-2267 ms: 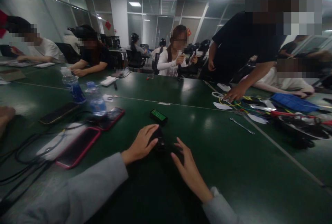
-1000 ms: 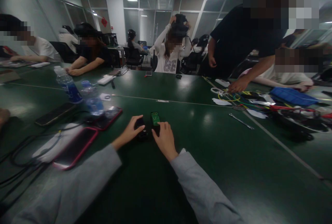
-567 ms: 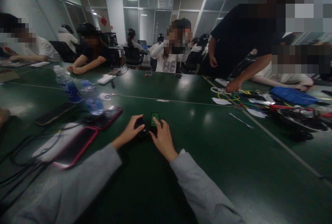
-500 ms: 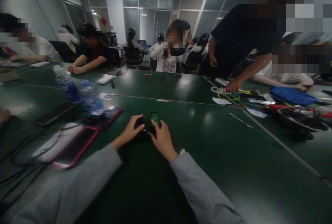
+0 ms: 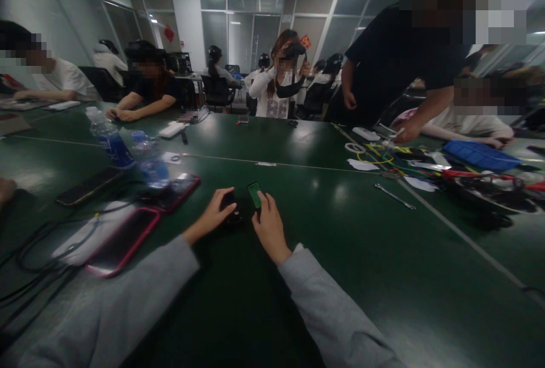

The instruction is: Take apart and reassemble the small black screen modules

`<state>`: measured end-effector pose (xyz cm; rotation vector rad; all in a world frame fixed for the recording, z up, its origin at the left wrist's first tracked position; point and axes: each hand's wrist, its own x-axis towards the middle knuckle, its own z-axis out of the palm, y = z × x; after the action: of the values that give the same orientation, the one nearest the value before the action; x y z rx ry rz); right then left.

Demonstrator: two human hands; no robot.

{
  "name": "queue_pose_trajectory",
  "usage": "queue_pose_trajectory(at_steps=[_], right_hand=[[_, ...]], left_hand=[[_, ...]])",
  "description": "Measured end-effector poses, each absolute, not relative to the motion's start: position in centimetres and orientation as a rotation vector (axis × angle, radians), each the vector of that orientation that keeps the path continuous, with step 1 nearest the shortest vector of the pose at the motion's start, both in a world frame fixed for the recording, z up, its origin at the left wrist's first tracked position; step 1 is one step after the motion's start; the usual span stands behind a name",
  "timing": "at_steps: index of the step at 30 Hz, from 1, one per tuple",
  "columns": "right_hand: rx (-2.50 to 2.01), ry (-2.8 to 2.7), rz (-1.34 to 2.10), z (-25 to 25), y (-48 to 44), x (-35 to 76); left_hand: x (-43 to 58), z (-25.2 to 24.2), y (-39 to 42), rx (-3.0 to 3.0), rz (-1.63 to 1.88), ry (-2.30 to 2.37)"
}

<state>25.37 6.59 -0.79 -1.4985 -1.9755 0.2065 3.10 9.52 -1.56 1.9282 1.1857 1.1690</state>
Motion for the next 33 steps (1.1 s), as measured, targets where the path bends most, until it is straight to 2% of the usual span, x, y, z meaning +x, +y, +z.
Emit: queue_pose_trajectory(at_steps=[5, 18, 25, 29, 33], right_hand=[[-1.429, -2.112, -0.002, -0.8, 6.6, 25.1], [-1.558, -1.82, 0.362, -1.4, 7.7, 25.5], [-1.438, -2.129, -0.059, -0.6, 7.1, 25.4], [-1.382, -2.257, -0.007, -1.1, 7.2, 25.4], [-1.446, -2.1, 0.058, -1.5, 7.5, 25.7]], left_hand=[[3.2, -1.5, 9.5, 1.937, 1.184, 1.186], [3.3, -1.0, 9.2, 1.917, 1.185, 1.198], [3.3, -1.1, 9.3, 1.915, 1.176, 1.212], [3.2, -1.1, 9.3, 1.92, 1.186, 1.201], [3.2, -1.0, 9.2, 1.91, 1.171, 1.203]])
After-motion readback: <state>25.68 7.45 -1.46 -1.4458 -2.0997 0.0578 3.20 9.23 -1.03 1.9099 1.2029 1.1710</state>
